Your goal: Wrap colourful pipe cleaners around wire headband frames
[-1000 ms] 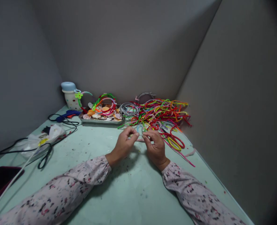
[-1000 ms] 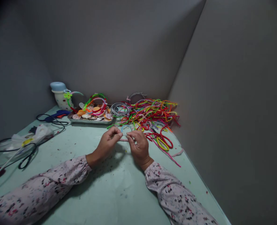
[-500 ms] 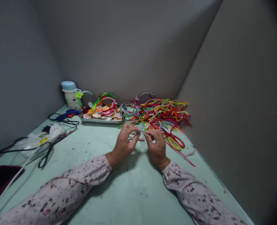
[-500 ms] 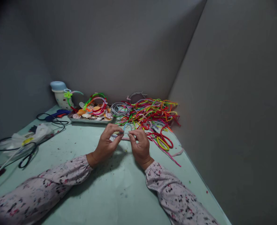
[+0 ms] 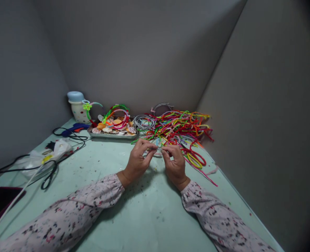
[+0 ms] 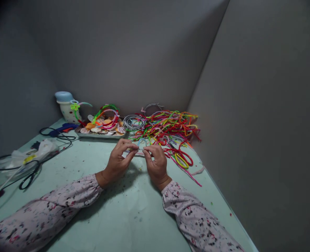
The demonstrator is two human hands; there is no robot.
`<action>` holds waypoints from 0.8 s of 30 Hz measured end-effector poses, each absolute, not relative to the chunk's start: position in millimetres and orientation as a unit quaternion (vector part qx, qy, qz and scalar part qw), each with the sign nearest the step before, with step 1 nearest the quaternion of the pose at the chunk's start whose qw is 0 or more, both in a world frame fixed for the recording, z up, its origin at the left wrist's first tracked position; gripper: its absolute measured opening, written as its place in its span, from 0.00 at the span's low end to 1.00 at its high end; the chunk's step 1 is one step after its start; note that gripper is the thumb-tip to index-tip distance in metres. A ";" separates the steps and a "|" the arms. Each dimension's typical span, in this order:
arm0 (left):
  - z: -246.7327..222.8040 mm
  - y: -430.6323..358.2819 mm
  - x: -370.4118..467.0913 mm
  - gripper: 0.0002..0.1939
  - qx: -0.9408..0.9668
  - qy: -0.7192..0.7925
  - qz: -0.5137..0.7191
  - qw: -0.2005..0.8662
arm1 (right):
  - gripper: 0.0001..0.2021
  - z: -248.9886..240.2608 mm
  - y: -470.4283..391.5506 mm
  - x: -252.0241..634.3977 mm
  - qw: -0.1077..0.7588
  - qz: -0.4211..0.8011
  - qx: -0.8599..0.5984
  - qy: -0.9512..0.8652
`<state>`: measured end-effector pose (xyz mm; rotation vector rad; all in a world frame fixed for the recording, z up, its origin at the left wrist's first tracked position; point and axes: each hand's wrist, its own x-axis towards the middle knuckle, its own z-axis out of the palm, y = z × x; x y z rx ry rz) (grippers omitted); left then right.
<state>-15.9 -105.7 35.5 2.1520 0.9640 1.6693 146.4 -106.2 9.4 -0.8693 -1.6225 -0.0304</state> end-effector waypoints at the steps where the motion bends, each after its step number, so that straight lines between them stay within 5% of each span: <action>1: 36.0 -105.9 -15.9 0.06 0.739 0.333 0.571 0.128 | 0.05 9.7 -106.3 146.5 0.607 -0.015 -0.375 -0.701; 24: 53.9 -116.2 -12.7 0.06 0.724 0.336 0.591 0.118 | 0.07 44.7 -113.8 153.6 0.580 -0.094 -0.352 -0.729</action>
